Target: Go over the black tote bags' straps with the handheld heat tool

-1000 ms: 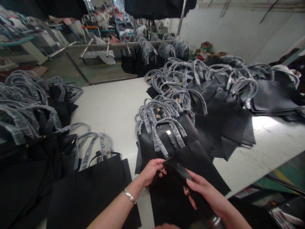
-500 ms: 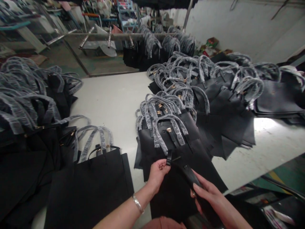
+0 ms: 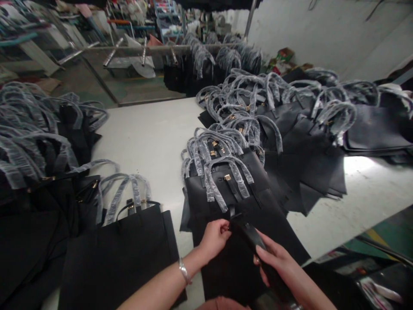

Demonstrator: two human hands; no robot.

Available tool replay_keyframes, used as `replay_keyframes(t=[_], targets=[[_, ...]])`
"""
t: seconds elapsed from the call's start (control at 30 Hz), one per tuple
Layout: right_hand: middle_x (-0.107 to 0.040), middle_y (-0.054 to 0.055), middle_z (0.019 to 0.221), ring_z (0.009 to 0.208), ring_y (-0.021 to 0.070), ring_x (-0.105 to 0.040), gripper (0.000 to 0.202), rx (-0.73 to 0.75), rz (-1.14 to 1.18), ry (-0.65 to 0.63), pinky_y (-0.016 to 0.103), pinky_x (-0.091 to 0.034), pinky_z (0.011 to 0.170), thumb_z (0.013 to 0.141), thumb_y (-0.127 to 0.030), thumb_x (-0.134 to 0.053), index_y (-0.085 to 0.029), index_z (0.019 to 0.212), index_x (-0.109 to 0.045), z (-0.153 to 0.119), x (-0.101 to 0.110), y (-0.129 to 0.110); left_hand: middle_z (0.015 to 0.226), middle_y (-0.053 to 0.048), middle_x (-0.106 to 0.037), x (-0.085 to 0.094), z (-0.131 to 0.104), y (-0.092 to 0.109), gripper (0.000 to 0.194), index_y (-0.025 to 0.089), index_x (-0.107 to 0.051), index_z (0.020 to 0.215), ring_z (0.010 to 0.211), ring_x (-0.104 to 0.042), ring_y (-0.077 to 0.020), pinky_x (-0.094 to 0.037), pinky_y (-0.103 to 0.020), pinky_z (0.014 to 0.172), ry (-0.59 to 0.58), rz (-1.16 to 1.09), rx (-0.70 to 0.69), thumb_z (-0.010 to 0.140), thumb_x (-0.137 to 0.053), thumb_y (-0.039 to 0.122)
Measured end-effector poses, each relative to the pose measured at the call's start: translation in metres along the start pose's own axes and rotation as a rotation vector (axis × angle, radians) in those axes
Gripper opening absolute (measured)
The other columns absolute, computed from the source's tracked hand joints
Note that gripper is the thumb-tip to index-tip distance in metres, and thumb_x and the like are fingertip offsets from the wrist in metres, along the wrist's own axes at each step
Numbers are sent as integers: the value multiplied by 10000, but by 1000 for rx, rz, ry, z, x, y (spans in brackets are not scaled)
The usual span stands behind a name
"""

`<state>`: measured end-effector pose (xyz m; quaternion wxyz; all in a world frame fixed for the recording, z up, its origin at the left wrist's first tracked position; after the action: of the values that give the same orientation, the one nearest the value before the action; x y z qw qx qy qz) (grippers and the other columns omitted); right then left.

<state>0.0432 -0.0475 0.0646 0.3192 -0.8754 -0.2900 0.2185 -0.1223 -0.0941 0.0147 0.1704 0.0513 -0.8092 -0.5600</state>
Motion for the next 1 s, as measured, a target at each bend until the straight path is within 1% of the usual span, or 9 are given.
replay_keyframes(t=[0.07,0.13,0.27,0.37,0.47,0.6,0.7,0.83,1.0], targets=[[-608,-35,677,395,108,-535,933,66,-10,110,232,-395,392,765,-556,-708,-174,1501,-282,5,11,-7,695,10,-616,12,16,17,106,163,-693,851,611,-538,-125,-390,-234,597,-17,152,-68,784,-610,168],[-602,-39,685,419,112,-537,966,131,-14,185,250,-419,421,755,-563,-715,-159,1507,-263,8,19,-16,820,-14,-640,33,41,43,176,178,-684,987,702,-576,-139,-434,-247,690,96,289,-175,847,-581,207],[-605,-36,709,435,107,-535,959,167,-31,189,262,-426,449,760,-556,-716,-150,1504,-268,12,21,-20,1083,-64,-582,49,101,86,314,222,-594,1219,907,-599,-177,-458,-279,814,235,566,-257,915,-524,263],[-605,-39,706,426,113,-543,951,163,-10,179,265,-421,440,775,-559,-700,-159,1510,-248,15,21,-10,1124,-100,-532,40,141,89,310,208,-628,1149,948,-595,-232,-474,-321,788,198,740,-162,885,-576,361],[-609,-41,708,419,113,-544,932,167,18,196,262,-414,426,786,-554,-690,-177,1511,-242,17,24,2,1057,-116,-552,33,160,84,182,166,-671,984,951,-591,-253,-463,-340,806,155,776,-132,831,-604,238],[-613,-40,716,427,106,-542,911,154,15,210,255,-410,431,792,-538,-691,-189,1509,-252,15,30,8,880,-61,-606,42,162,78,179,171,-676,814,831,-600,-183,-446,-273,763,105,706,-146,750,-557,53],[-602,-44,708,423,106,-534,919,131,-2,214,257,-408,428,783,-544,-694,-181,1506,-260,14,32,9,735,-22,-611,59,156,74,90,173,-648,695,732,-588,-162,-435,-252,695,110,640,-122,739,-601,112],[-588,-51,702,425,108,-529,913,156,-14,212,260,-408,426,785,-546,-686,-191,1508,-256,14,29,8,637,-2,-588,76,145,68,165,171,-566,569,656,-566,-149,-421,-252,650,150,560,-70,713,-645,156],[-579,-54,704,427,105,-523,890,177,-43,167,259,-408,433,795,-544,-671,-205,1508,-260,8,18,6,617,25,-593,86,125,64,116,169,-564,647,599,-583,-129,-434,-230,588,69,425,-38,697,-663,137]])
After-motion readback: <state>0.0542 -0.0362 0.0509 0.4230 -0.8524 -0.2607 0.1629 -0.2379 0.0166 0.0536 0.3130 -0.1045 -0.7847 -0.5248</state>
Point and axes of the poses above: each hand's wrist, its own z-axis towards the middle knuckle, its own x-axis out of the back of the hand, y = z × x, the point moved 9 cm from there along z, towards the middle knuckle
